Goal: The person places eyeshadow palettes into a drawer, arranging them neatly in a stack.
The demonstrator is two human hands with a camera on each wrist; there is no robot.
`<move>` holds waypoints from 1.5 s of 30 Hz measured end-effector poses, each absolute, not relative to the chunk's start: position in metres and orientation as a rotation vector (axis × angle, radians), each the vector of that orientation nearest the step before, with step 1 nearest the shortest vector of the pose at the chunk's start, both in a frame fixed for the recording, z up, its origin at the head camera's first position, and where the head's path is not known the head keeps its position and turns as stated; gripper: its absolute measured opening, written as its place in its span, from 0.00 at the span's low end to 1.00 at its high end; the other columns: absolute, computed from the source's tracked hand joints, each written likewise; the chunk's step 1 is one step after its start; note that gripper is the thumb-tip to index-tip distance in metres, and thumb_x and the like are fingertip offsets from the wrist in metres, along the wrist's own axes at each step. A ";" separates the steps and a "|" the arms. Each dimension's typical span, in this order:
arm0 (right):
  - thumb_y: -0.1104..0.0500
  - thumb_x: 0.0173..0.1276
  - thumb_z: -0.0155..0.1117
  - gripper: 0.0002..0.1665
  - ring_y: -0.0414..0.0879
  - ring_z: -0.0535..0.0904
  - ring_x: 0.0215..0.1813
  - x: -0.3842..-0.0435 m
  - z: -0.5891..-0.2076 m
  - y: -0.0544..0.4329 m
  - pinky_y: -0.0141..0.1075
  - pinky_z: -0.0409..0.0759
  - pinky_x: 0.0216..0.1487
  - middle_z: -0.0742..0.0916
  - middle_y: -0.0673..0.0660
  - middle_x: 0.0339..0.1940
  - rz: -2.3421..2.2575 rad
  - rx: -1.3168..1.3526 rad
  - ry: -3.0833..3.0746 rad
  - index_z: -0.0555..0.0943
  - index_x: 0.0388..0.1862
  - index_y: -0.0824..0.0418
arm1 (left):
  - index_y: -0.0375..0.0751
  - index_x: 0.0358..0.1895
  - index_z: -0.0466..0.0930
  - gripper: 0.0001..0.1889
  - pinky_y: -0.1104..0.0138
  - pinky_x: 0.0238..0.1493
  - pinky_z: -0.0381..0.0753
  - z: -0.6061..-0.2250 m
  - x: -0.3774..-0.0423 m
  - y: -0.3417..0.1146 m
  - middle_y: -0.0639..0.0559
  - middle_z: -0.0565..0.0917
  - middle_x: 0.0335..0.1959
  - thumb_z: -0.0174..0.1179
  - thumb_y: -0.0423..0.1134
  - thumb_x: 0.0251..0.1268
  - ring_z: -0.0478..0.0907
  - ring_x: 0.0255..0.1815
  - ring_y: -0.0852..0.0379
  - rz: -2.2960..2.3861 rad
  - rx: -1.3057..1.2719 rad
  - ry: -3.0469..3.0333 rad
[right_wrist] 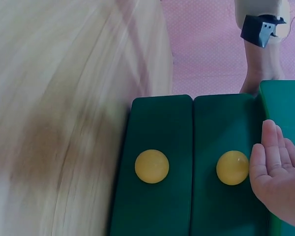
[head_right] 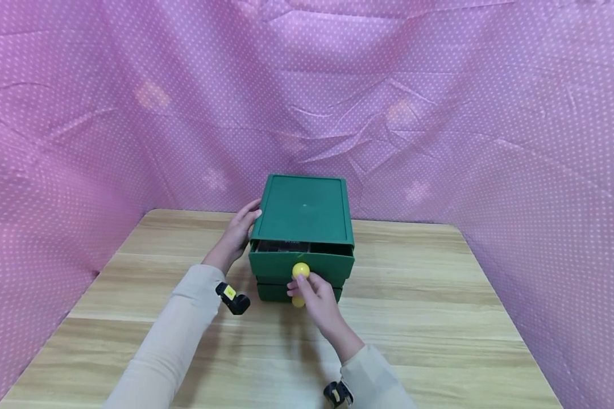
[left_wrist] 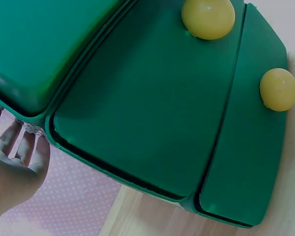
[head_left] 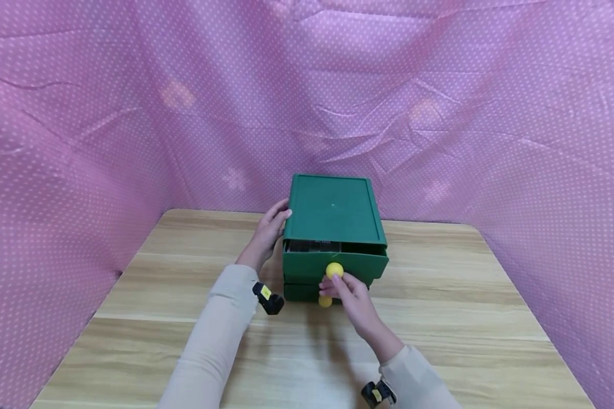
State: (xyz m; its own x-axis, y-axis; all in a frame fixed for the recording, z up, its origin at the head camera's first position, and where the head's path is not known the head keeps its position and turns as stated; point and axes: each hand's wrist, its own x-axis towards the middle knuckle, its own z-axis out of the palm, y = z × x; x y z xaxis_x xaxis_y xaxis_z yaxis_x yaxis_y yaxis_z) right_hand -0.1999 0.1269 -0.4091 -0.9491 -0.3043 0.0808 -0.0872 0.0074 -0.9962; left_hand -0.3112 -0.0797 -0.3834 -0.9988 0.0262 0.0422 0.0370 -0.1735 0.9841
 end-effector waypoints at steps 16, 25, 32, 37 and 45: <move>0.44 0.65 0.43 0.30 0.51 0.77 0.40 -0.218 -0.410 0.123 0.40 0.71 0.48 0.80 0.62 0.39 -2.060 -0.360 2.125 0.70 0.48 0.70 | 0.49 0.61 0.61 0.24 0.59 0.54 0.61 -0.385 -0.314 -0.081 0.52 0.62 0.60 0.50 0.44 0.60 0.58 0.59 0.56 -2.400 -0.085 -2.014; 0.47 0.66 0.44 0.28 0.54 0.76 0.41 -0.228 -0.411 0.121 0.43 0.71 0.46 0.80 0.63 0.37 -2.091 -0.393 2.102 0.71 0.47 0.72 | 0.48 0.62 0.61 0.24 0.57 0.55 0.60 -0.385 -0.317 -0.083 0.51 0.62 0.60 0.50 0.44 0.61 0.57 0.59 0.55 -2.394 -0.110 -2.021; 0.51 0.68 0.42 0.25 0.57 0.75 0.42 -0.232 -0.410 0.121 0.47 0.70 0.47 0.79 0.66 0.39 -2.078 -0.392 2.091 0.70 0.48 0.73 | 0.49 0.61 0.62 0.24 0.57 0.54 0.60 -0.385 -0.319 -0.083 0.52 0.63 0.59 0.50 0.44 0.61 0.57 0.59 0.55 -2.389 -0.113 -2.021; 0.49 0.68 0.42 0.26 0.56 0.75 0.43 -0.233 -0.410 0.122 0.46 0.70 0.47 0.79 0.66 0.40 -2.043 -0.399 2.086 0.70 0.48 0.73 | 0.48 0.61 0.61 0.24 0.58 0.54 0.61 -0.385 -0.318 -0.083 0.52 0.62 0.59 0.50 0.43 0.60 0.57 0.59 0.56 -2.403 -0.105 -2.013; 0.45 0.66 0.43 0.31 0.50 0.77 0.39 -0.229 -0.399 0.134 0.40 0.74 0.43 0.80 0.62 0.34 -1.840 -0.583 2.171 0.71 0.43 0.74 | 0.49 0.61 0.61 0.25 0.57 0.54 0.61 -0.380 -0.317 -0.087 0.51 0.62 0.60 0.50 0.45 0.61 0.58 0.59 0.54 -2.331 -0.133 -2.126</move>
